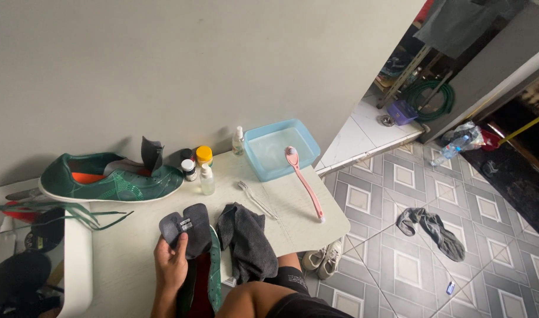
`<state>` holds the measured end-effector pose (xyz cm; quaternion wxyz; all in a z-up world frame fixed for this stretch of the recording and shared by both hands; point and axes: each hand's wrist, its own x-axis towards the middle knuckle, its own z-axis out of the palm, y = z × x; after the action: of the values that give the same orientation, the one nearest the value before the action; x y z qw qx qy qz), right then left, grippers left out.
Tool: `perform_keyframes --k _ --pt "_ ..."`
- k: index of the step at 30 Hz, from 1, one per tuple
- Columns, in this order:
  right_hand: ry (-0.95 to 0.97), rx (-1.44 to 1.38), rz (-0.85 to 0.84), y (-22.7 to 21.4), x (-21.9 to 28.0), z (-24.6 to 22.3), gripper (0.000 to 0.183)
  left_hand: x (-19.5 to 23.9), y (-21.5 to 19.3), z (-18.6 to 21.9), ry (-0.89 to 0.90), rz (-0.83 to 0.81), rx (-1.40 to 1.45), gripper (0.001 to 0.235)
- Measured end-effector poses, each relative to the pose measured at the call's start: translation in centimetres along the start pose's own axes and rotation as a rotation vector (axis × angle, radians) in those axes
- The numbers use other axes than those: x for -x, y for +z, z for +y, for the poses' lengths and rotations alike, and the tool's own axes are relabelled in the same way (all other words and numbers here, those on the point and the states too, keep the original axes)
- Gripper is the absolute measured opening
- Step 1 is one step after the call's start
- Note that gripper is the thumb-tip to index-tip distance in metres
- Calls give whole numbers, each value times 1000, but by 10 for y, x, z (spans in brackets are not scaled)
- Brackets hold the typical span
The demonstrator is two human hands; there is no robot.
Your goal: The person cleans a green sneaker by applying liquid cleaner to the insole and scrubbing with a toothbrush, then wiping the insole and upper with a cloth. The person repeatedly dips the brush in water and scrubs the insole, then wipes the shoe with a cloth.
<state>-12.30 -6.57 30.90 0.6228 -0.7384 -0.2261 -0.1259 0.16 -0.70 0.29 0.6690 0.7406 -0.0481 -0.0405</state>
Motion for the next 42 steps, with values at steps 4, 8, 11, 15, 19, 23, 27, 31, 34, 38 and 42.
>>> perform_keyframes --k 4,8,11,15,19,23,27,31,34,38,42 --pt "21 -74 -10 -19 4 31 31 3 -2 -16 31 123 -5 23" --pt "84 -173 -89 -23 15 73 31 15 1 1 75 39 44 27" --pt "120 -211 -140 -65 31 132 31 4 2 -23 39 106 171 43" --pt "373 530 252 -136 55 216 43 12 -6 54 80 -26 42 25" --pt "605 844 294 -167 82 273 51 15 -5 48 139 -16 60 23" --pt "669 965 208 -176 96 312 49 15 -2 49 156 23 93 22" --pt "628 786 284 -168 84 291 29 21 -5 78 157 2 141 19" --pt "408 558 264 -135 56 219 29 16 -4 36 108 -21 153 15" --pt "378 499 49 -124 44 205 20 16 -12 89 91 -52 237 14" --pt "332 569 -119 -108 28 198 10 13 -9 58 86 -83 268 18" --pt "306 707 -80 -106 20 212 9 12 -4 18 42 -135 258 11"
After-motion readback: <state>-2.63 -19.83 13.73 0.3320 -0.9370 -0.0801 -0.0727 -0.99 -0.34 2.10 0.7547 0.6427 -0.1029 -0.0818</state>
